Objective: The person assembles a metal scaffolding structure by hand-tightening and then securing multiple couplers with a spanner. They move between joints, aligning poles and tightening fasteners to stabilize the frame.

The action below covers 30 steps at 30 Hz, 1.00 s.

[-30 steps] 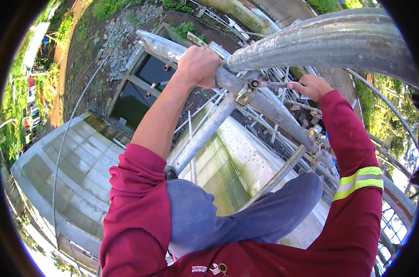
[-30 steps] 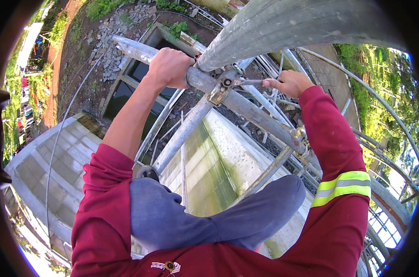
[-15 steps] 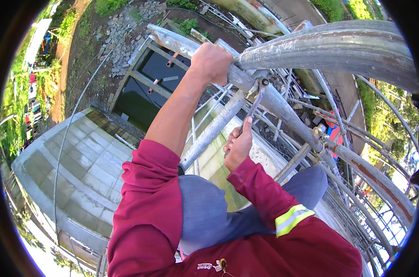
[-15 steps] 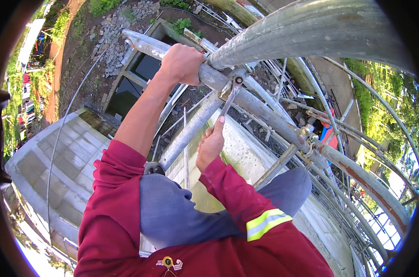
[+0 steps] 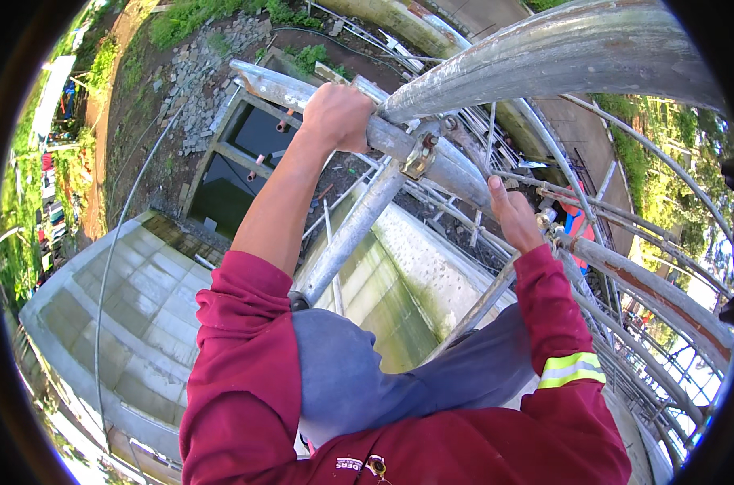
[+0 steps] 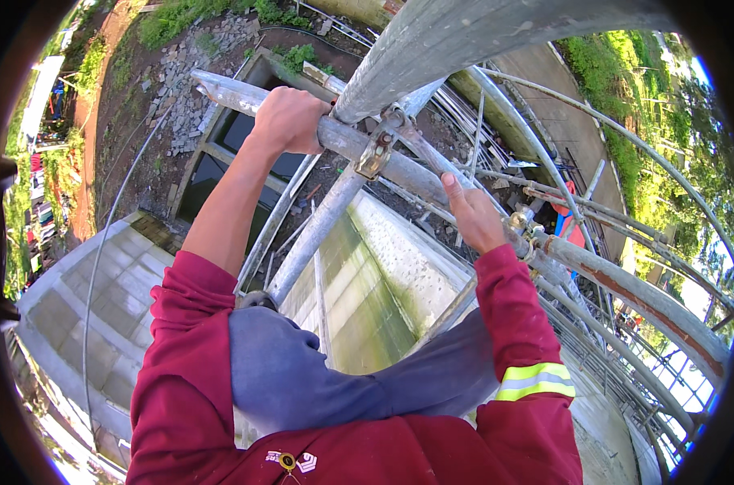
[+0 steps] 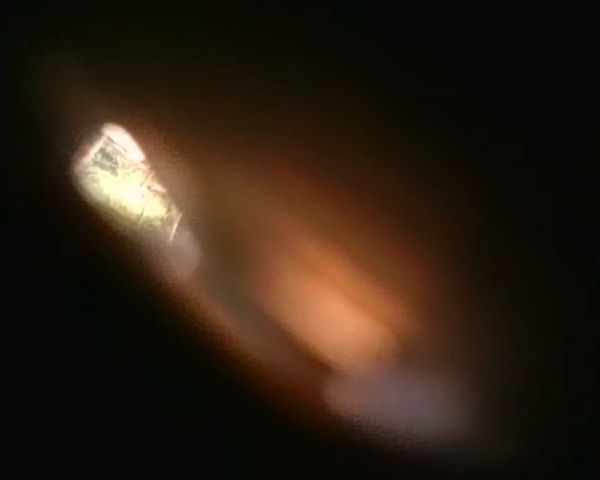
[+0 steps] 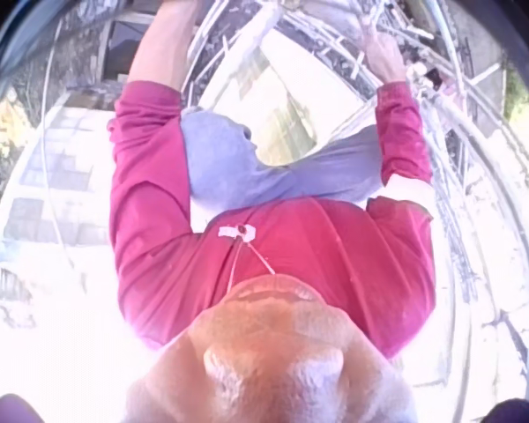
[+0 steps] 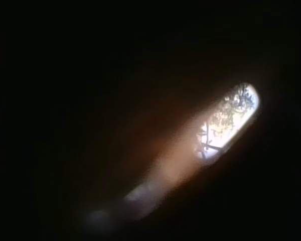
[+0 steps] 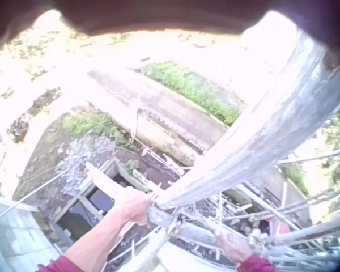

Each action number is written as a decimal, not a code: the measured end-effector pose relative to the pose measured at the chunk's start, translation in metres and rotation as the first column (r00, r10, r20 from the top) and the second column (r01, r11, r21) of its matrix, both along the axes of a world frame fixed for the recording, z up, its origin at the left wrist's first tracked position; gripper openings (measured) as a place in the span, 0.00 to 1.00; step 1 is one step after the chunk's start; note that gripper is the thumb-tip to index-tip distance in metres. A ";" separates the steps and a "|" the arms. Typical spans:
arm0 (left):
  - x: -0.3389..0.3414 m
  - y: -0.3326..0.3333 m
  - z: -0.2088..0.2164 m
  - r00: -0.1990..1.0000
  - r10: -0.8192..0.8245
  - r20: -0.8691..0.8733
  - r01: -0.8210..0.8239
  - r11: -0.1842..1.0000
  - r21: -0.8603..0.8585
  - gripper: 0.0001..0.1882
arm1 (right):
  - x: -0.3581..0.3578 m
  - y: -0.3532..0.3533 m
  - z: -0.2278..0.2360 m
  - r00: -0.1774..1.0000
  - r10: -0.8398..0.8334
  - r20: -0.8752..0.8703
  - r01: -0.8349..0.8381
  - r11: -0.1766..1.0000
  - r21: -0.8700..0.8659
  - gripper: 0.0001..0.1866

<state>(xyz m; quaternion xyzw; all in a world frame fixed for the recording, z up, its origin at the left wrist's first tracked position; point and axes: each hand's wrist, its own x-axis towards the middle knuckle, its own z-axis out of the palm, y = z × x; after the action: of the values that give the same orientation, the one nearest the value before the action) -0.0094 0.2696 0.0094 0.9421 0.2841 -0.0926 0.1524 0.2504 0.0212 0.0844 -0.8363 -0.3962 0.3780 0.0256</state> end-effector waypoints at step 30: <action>0.003 0.002 -0.001 1.000 -0.013 -0.027 0.014 1.000 0.012 0.19 | 0.117 0.183 -0.027 0.311 0.782 0.540 -0.904 0.419 -0.084 0.53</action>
<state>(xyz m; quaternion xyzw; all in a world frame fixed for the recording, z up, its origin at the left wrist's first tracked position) -0.0066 0.2719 0.0083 0.9435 0.2804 -0.1046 0.1423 0.3677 0.2045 0.0569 -0.5567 -0.8087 0.0523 -0.1827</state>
